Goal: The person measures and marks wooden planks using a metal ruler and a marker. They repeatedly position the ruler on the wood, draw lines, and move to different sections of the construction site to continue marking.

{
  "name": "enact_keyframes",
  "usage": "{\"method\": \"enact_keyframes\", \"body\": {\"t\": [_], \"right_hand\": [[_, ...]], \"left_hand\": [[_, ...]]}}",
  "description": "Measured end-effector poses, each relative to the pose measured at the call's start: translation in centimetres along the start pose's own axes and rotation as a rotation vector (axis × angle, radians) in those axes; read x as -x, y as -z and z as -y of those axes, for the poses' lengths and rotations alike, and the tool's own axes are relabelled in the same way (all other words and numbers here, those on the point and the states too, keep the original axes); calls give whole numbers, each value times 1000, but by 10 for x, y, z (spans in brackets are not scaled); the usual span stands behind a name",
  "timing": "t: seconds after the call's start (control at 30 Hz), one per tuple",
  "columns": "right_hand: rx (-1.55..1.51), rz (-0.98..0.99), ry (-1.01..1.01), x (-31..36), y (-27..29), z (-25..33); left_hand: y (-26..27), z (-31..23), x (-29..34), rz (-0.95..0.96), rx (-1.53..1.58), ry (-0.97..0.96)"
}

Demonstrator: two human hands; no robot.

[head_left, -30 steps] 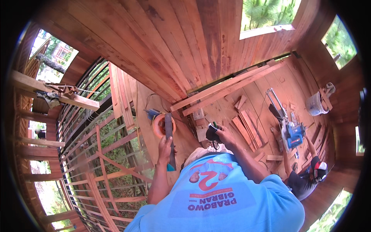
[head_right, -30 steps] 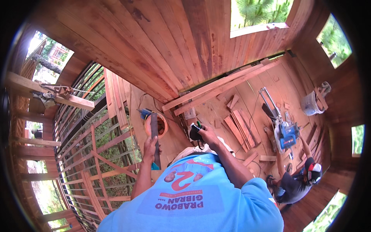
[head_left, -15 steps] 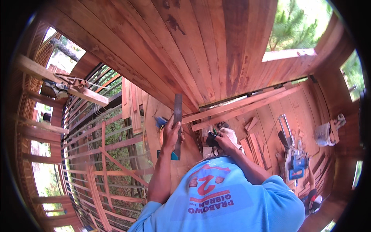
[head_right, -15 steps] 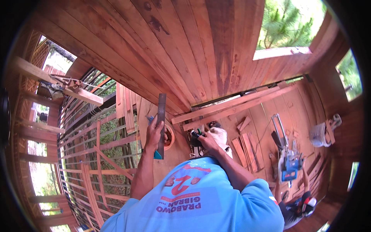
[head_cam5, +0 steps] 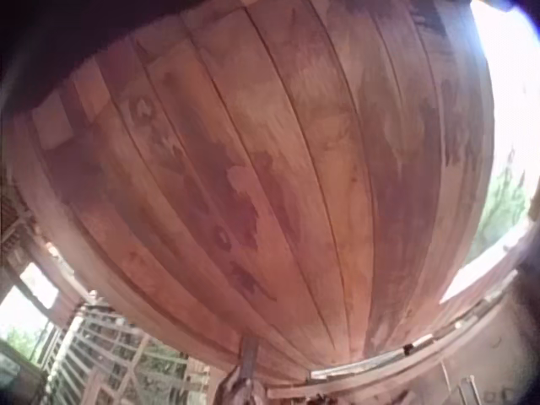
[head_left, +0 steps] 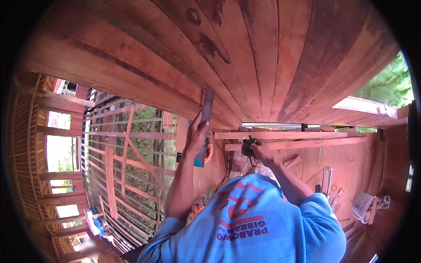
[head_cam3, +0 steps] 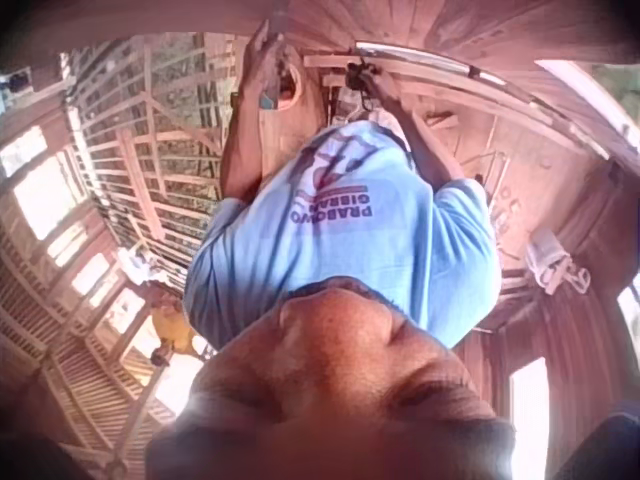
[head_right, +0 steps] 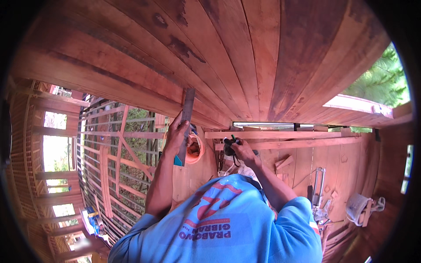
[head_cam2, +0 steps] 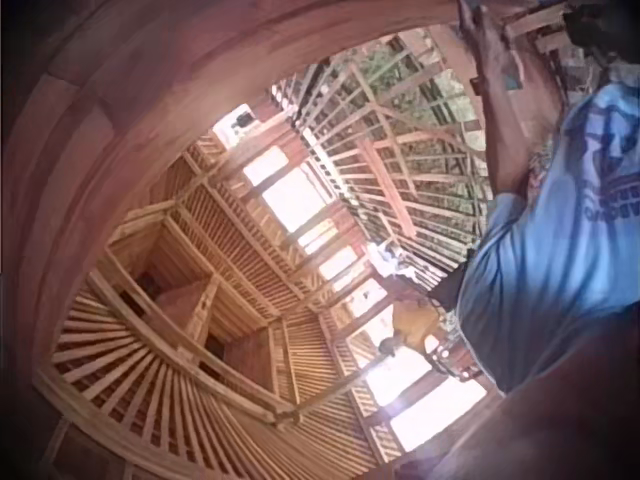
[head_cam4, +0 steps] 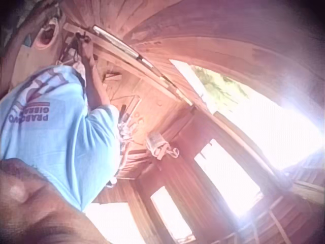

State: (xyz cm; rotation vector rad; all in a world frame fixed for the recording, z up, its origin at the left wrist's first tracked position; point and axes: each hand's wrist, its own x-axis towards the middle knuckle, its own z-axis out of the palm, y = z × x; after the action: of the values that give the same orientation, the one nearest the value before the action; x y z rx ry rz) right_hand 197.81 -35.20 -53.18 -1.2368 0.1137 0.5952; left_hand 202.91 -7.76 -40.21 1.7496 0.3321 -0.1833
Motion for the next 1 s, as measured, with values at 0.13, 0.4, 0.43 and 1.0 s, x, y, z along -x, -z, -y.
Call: {"method": "enact_keyframes", "body": {"t": [0.13,0.4,0.43,1.0], "right_hand": [[-94,170,56,-29,29,-12],[182,227,199,-57,53,-20],[240,254,343,-58,53,-18],[255,288,151,-86,63,-42]], "left_hand": [[-2,-10,-13,-42,65,149],[-5,-8,-17,-103,11,137],[-5,-8,-19,-122,-7,120],[-6,-12,-17,-118,23,149]]}}
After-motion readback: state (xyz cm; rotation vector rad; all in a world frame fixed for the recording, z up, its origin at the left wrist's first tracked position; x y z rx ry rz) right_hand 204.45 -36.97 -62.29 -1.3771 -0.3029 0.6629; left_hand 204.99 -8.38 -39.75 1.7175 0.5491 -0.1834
